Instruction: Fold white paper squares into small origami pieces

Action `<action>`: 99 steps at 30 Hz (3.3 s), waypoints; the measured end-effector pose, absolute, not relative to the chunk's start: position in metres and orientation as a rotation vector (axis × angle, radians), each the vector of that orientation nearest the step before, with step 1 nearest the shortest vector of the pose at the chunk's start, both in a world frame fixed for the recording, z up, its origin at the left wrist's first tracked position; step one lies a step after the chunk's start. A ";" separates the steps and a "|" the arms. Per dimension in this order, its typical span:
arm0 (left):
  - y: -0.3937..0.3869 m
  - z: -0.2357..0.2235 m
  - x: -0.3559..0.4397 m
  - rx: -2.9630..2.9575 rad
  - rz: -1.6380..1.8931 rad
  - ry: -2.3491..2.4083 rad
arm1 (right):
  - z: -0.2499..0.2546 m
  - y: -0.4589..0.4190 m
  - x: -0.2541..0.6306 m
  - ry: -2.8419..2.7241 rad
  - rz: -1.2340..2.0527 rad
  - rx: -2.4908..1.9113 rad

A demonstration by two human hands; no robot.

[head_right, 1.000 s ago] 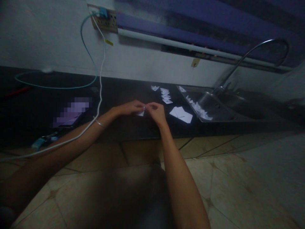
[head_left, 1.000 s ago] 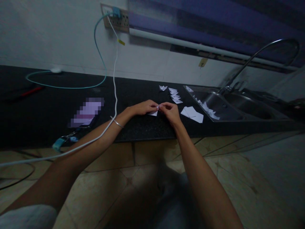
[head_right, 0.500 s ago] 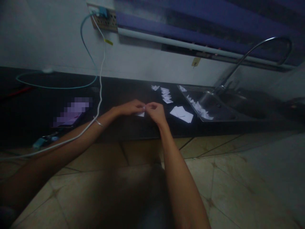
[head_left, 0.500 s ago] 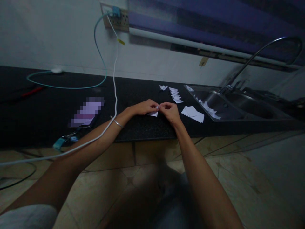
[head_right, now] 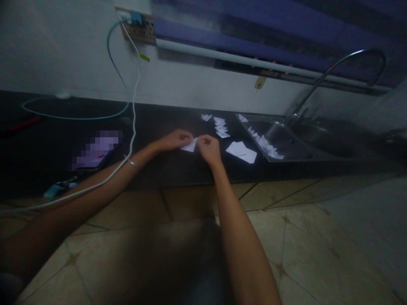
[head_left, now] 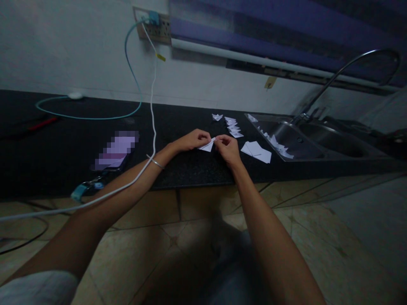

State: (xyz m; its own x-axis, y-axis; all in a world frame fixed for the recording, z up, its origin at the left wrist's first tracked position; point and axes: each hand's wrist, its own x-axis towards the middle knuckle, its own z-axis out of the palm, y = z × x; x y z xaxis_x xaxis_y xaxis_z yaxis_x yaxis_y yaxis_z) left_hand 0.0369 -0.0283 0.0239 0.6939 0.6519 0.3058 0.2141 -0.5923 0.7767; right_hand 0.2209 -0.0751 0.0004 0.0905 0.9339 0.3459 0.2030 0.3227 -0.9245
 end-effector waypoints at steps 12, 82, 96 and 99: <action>-0.031 0.018 0.044 2.304 0.876 0.791 | 0.001 -0.077 0.222 -1.395 0.680 -1.076; -0.036 0.042 0.039 1.664 0.686 0.822 | -0.008 -0.066 0.228 -1.176 0.799 -0.913; -0.033 0.047 0.029 1.610 0.496 0.763 | 0.002 -0.080 0.222 -1.230 0.655 -0.948; -0.034 0.050 0.025 1.619 0.470 0.718 | 0.003 -0.080 0.222 -1.248 0.667 -0.946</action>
